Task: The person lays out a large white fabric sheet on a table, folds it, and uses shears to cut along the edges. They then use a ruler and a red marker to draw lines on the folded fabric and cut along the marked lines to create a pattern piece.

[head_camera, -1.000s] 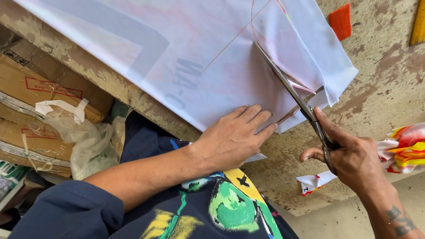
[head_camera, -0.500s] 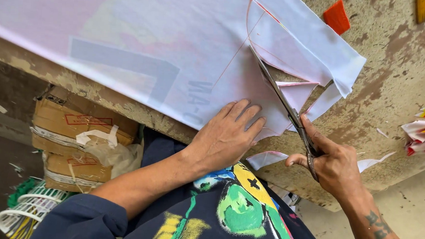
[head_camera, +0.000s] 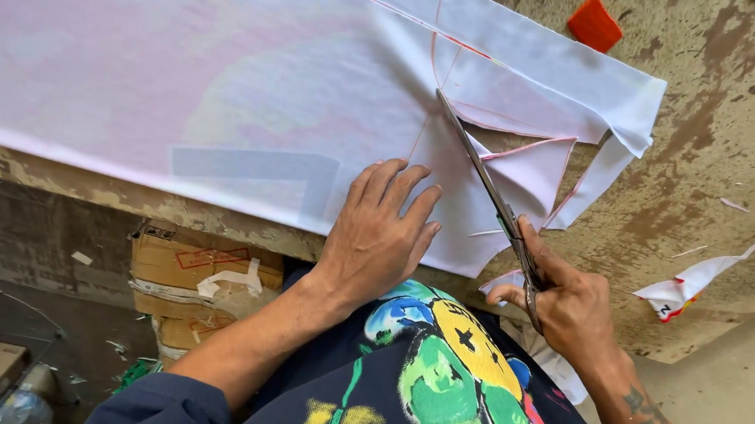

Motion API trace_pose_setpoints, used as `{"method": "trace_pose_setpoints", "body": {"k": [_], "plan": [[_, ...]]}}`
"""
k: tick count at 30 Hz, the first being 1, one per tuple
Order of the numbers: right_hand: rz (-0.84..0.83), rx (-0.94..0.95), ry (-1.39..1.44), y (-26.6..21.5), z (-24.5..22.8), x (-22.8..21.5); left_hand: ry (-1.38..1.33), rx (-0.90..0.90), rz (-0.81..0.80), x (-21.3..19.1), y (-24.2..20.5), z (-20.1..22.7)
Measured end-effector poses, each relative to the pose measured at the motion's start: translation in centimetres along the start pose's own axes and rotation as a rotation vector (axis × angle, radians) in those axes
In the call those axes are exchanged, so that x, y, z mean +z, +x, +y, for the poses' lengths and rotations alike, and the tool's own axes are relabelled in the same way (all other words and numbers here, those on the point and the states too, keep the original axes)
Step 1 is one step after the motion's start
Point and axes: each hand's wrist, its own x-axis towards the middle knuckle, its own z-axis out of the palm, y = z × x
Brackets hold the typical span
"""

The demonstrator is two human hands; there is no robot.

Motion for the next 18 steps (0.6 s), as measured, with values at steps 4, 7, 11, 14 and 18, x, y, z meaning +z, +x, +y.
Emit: {"method": "trace_pose_setpoints", "body": {"k": [4,7,11,14,18], "plan": [[0.020,0.106,0.117,-1.6,-1.5,1.8,0.045,-0.015,0.013,-0.6,-0.3,-1.2],[0.041,0.140,0.171,-2.1,-1.2,3.8,0.031,-0.010,-0.006,-0.9,-0.3,-2.1],[0.030,0.146,0.179,-1.6,-4.1,4.5,-0.015,0.014,-0.064,-1.3,-0.7,-3.0],[0.029,0.190,0.185,-1.8,-5.3,5.2,-0.071,0.036,-0.059,-1.9,-0.6,-3.5],[0.073,0.188,0.124,-2.2,-6.4,5.3,-0.047,0.061,-0.016,-3.0,0.5,-4.8]]}}
